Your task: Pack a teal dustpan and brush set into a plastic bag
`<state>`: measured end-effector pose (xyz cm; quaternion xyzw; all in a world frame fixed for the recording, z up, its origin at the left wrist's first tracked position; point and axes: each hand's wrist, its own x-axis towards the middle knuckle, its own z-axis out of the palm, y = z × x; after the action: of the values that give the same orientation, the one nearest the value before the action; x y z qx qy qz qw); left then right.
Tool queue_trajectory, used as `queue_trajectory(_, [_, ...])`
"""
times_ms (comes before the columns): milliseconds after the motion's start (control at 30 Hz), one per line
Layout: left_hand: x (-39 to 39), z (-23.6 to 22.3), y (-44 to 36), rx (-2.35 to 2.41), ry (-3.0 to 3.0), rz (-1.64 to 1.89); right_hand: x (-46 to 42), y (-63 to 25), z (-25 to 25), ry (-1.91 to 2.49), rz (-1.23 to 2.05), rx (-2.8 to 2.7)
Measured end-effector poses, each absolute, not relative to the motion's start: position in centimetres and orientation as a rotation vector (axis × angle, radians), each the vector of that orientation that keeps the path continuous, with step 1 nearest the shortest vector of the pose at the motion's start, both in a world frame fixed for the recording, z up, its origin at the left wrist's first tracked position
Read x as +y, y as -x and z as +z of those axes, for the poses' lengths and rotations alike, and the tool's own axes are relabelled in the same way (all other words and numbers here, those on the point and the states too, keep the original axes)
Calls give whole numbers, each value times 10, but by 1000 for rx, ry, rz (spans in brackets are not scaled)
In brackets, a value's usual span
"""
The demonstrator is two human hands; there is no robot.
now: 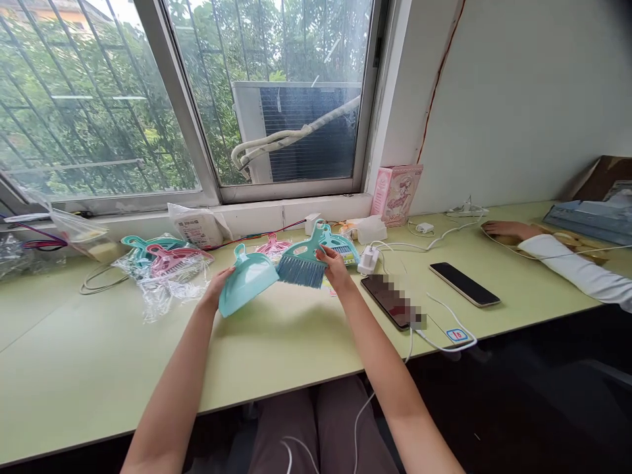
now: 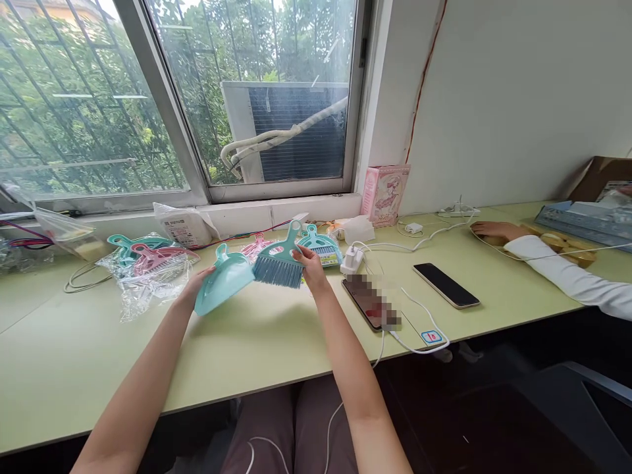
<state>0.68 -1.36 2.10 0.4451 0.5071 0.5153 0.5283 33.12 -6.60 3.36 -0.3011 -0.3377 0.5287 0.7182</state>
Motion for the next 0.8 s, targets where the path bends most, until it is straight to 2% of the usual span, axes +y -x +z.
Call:
queue_trajectory(300, [-17,14,-29,1150,-1157,1194,-78,-340,47,464,1263,-569])
queue_trajectory(500, [-30,19,-40,1096,-1335,1005,-78,-302,31,682,1428,-963])
queue_trajectory(700, [-40,16,-69,996,-1484,991,-67,-279,5,1010,1009,-952])
queue_trajectory(800, [-45,11,-83,964,-1625,966,-66,-283,3,1100,795,-1128])
